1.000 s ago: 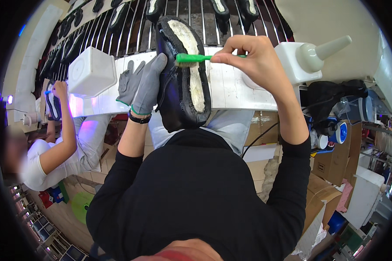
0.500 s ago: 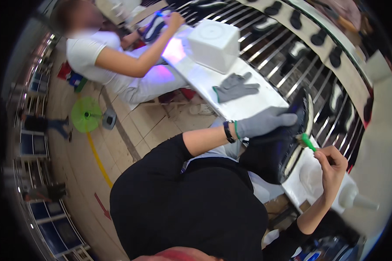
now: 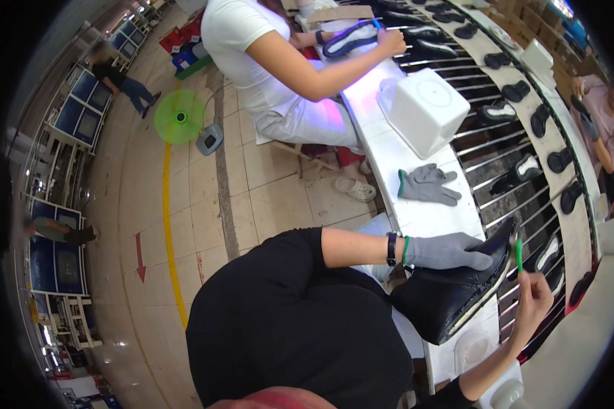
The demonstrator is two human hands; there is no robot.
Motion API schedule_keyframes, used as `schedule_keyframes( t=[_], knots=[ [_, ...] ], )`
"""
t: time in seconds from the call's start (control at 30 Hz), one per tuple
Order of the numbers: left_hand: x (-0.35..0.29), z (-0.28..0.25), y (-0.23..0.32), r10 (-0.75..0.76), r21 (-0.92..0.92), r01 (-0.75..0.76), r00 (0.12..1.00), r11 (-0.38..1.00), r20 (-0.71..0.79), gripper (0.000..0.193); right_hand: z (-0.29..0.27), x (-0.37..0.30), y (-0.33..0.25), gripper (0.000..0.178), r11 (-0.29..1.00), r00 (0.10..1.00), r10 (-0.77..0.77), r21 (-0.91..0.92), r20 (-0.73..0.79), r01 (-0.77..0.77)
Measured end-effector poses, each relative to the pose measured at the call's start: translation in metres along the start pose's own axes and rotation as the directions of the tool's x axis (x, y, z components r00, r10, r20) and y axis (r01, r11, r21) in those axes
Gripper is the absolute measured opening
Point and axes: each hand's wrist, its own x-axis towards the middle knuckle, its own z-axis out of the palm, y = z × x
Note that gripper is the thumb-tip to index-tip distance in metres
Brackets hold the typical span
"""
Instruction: Applying glue or adhesive to the sole and edges of black shoes using a green brush.
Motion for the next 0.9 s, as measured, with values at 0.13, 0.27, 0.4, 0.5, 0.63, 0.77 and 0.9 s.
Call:
schedule_keyframes(
  t=[0.13,0.27,0.4,0.5,0.63,0.77,0.9],
  knots=[
    [0.001,0.001,-0.004,0.013,0.034,-0.013,1.0,0.999,-0.021,0.067,-0.017,-0.024,-0.011,0.029,0.995,0.966,-0.099,0.023,0.238,0.097],
    [-0.001,0.004,-0.001,-0.023,0.053,0.024,1.0,0.998,-0.02,0.066,-0.019,-0.031,-0.013,0.028,0.992,0.981,-0.061,0.124,0.185,0.038],
    [0.008,0.013,0.002,0.013,-0.022,-0.013,1.0,1.0,-0.006,0.06,-0.014,-0.023,0.008,0.022,0.995,0.992,0.092,-0.04,-0.09,-0.096],
    [0.017,0.01,-0.009,-0.011,-0.027,0.01,0.998,1.0,-0.061,0.05,-0.003,-0.03,-0.001,0.02,0.997,0.997,0.054,-0.059,-0.047,-0.057],
    [0.03,-0.009,-0.035,0.094,0.175,-0.083,0.994,0.981,-0.055,0.045,-0.006,-0.052,-0.02,0.018,0.999,0.982,-0.024,-0.02,0.187,0.028],
    [0.024,0.005,-0.025,-0.157,-0.33,0.147,0.988,0.932,-0.004,0.045,-0.013,-0.067,-0.018,0.021,0.997,0.979,-0.056,0.056,0.198,0.045],
    [0.029,0.015,-0.022,-0.19,-0.277,0.18,0.982,0.944,-0.01,0.049,-0.012,-0.066,-0.022,0.02,0.996,0.997,0.067,-0.055,-0.048,-0.07]
  ],
)
